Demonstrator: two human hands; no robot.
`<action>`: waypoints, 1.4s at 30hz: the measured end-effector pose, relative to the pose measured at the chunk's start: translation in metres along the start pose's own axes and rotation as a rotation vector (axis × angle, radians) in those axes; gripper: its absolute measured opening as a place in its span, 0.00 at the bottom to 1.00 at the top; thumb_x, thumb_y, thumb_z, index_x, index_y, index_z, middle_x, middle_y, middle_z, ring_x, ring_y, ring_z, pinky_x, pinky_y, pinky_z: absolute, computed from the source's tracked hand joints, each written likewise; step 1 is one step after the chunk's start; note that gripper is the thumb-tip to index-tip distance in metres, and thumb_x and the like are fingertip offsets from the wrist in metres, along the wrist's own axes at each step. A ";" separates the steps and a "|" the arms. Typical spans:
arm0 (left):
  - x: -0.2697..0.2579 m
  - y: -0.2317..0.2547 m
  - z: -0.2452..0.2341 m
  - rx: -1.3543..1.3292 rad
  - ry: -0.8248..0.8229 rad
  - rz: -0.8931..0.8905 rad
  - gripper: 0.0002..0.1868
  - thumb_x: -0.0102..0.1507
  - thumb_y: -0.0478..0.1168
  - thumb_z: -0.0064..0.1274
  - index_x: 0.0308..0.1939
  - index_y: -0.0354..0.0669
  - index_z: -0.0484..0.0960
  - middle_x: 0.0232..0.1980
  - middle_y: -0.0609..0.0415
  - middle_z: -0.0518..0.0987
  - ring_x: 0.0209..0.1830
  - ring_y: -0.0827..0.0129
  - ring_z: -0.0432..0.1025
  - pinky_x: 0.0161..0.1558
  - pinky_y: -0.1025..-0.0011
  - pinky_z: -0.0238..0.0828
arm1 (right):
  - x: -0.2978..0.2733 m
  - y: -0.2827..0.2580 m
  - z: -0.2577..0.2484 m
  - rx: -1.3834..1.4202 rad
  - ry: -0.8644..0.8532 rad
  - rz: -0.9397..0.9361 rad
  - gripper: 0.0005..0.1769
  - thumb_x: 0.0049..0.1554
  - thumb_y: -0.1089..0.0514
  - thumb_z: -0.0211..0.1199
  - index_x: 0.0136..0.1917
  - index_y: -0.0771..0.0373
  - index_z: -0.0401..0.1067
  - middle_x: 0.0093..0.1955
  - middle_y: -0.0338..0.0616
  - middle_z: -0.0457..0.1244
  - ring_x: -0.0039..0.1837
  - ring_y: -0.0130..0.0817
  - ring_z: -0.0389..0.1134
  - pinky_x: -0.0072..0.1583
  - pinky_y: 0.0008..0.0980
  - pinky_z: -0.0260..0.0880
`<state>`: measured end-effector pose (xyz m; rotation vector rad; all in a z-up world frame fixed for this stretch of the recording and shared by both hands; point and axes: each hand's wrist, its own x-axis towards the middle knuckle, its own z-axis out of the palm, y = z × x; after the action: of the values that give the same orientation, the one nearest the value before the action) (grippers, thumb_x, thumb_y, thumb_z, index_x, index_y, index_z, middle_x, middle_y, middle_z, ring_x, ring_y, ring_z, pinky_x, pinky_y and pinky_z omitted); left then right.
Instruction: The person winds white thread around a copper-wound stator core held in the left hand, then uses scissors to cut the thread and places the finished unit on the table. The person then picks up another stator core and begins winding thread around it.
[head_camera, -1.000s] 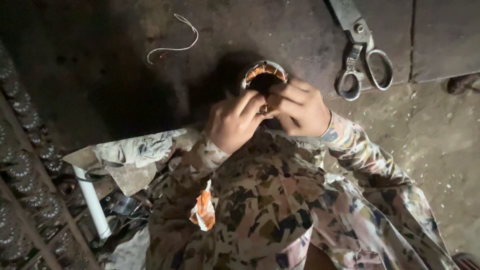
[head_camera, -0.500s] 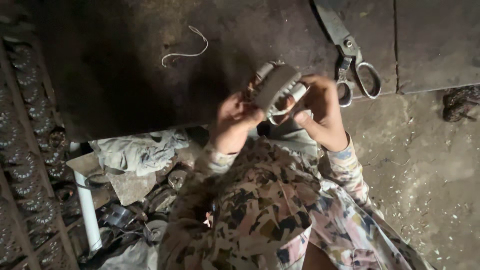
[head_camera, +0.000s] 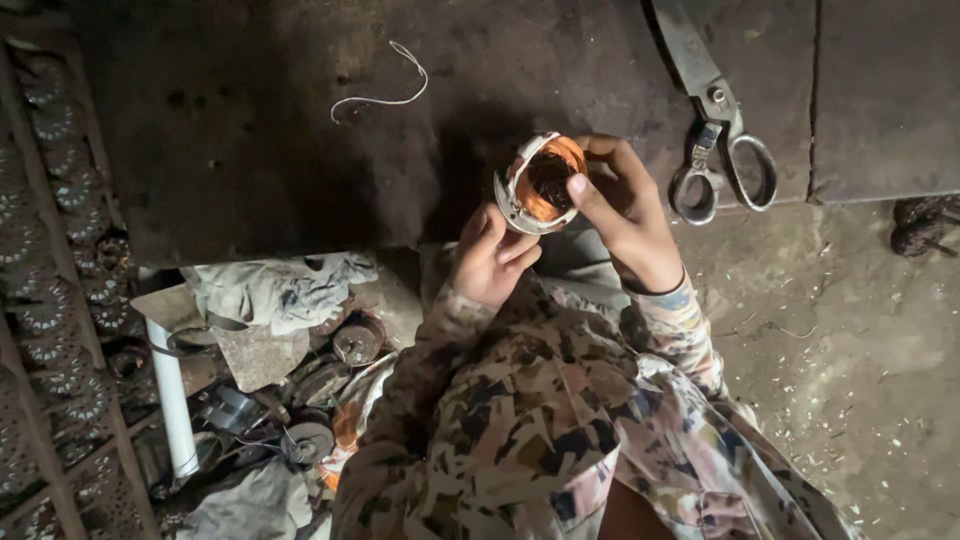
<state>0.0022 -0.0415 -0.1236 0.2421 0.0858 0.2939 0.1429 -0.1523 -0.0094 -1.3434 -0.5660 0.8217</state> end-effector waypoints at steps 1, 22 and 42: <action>0.000 0.003 0.000 0.048 0.016 -0.023 0.13 0.73 0.48 0.43 0.46 0.44 0.75 0.40 0.61 0.75 0.24 0.82 0.56 0.28 0.79 0.52 | 0.002 0.001 0.000 0.021 0.018 0.015 0.20 0.67 0.64 0.60 0.69 0.70 0.61 0.61 0.41 0.65 0.64 0.25 0.65 0.66 0.26 0.66; 0.071 0.094 0.102 2.259 -0.389 0.511 0.11 0.59 0.38 0.60 0.43 0.37 0.80 0.46 0.48 0.77 0.51 0.53 0.71 0.52 0.60 0.72 | 0.032 -0.058 -0.014 -1.052 -0.199 -0.611 0.15 0.53 0.62 0.68 0.52 0.71 0.74 0.51 0.53 0.67 0.48 0.46 0.69 0.50 0.39 0.72; 0.099 0.121 0.118 2.263 -0.886 0.653 0.11 0.57 0.39 0.62 0.40 0.38 0.81 0.47 0.53 0.76 0.51 0.62 0.70 0.49 0.68 0.73 | 0.043 -0.067 -0.009 -1.157 -0.248 -0.756 0.12 0.52 0.62 0.69 0.46 0.71 0.73 0.47 0.54 0.64 0.49 0.51 0.65 0.52 0.45 0.69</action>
<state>0.0772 0.0737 0.0153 2.6490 -0.6236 0.5954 0.1885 -0.1256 0.0512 -1.8192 -1.7837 -0.0547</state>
